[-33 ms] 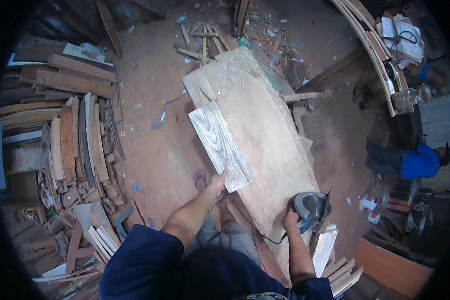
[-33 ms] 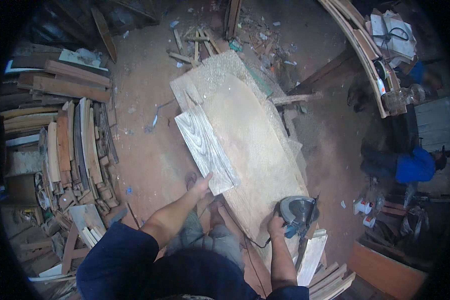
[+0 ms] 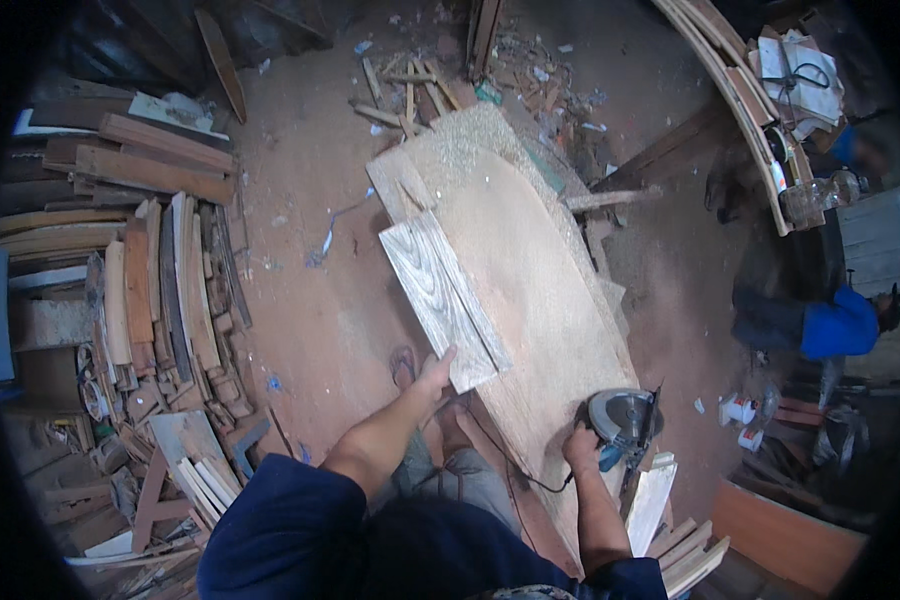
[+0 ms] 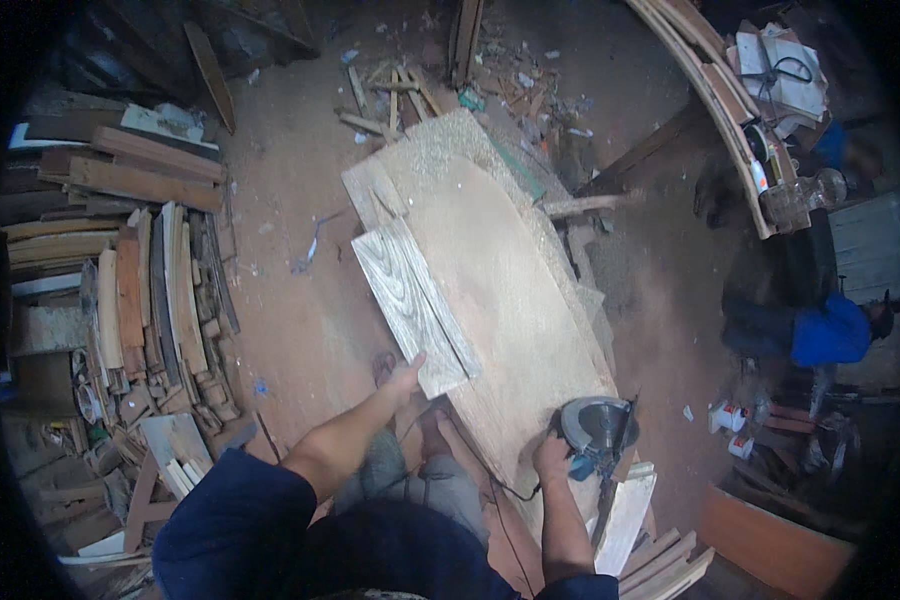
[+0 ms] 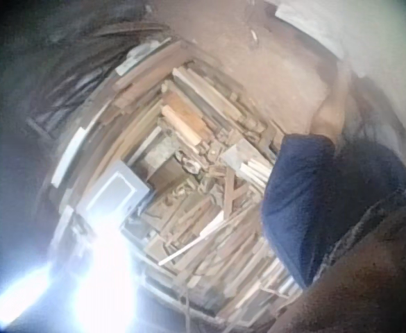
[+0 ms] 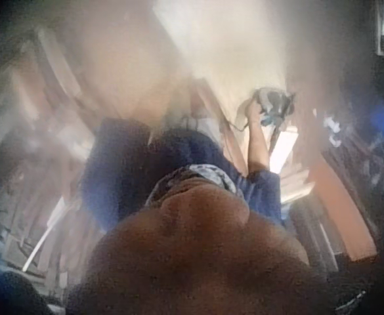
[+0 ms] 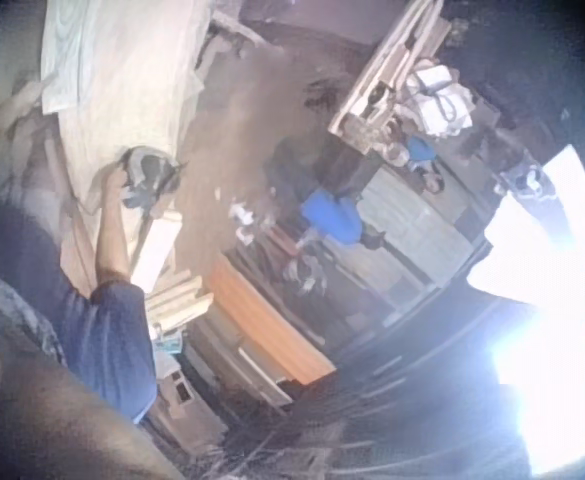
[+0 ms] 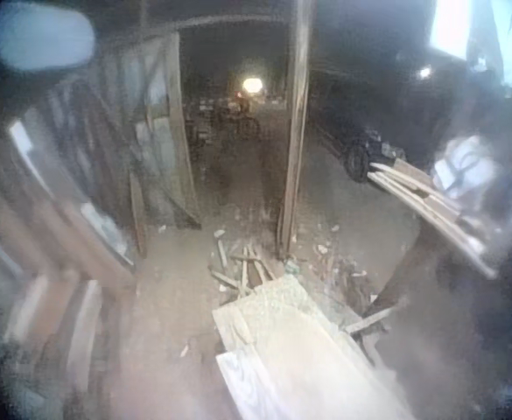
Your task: The person uses a circular saw to cut a piece of wood on a workbench. They position the wood, operate the saw to make a cut, and then move the cut piece aside. The process is repeated with different pieces of wood.
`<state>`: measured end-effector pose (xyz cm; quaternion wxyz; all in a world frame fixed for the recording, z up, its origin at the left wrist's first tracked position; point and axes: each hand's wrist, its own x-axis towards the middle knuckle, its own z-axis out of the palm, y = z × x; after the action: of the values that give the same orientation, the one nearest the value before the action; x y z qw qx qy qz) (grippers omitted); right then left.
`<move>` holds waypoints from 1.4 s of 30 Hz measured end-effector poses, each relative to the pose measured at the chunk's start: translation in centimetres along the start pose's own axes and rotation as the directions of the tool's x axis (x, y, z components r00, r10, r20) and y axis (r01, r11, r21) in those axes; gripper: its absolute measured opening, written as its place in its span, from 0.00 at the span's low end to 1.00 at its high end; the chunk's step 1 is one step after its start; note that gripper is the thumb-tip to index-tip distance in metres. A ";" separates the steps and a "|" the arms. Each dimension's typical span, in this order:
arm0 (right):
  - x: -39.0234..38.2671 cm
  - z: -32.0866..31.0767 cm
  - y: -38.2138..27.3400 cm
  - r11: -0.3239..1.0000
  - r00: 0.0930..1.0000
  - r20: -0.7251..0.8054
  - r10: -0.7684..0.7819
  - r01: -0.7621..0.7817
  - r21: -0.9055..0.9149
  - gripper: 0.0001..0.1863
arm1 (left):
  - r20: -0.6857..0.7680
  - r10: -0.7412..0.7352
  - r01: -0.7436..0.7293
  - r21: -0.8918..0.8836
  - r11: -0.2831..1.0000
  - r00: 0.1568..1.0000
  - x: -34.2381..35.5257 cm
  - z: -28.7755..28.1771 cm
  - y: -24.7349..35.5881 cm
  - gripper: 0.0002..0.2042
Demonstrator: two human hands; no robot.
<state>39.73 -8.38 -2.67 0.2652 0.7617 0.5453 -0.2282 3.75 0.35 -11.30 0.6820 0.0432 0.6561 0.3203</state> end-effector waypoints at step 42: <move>-8.1 -23.3 -39.2 0.035 0.762 -0.319 -0.563 0.408 0.912 0.19 | 0.216 0.123 0.000 -0.495 0.869 0.969 -21.5 -15.5 17.8 0.17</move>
<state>1.35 11.46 14.04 -0.3145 0.5074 0.4934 -0.6327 -15.88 -1.81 13.82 0.7342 -0.0723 0.4638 0.4904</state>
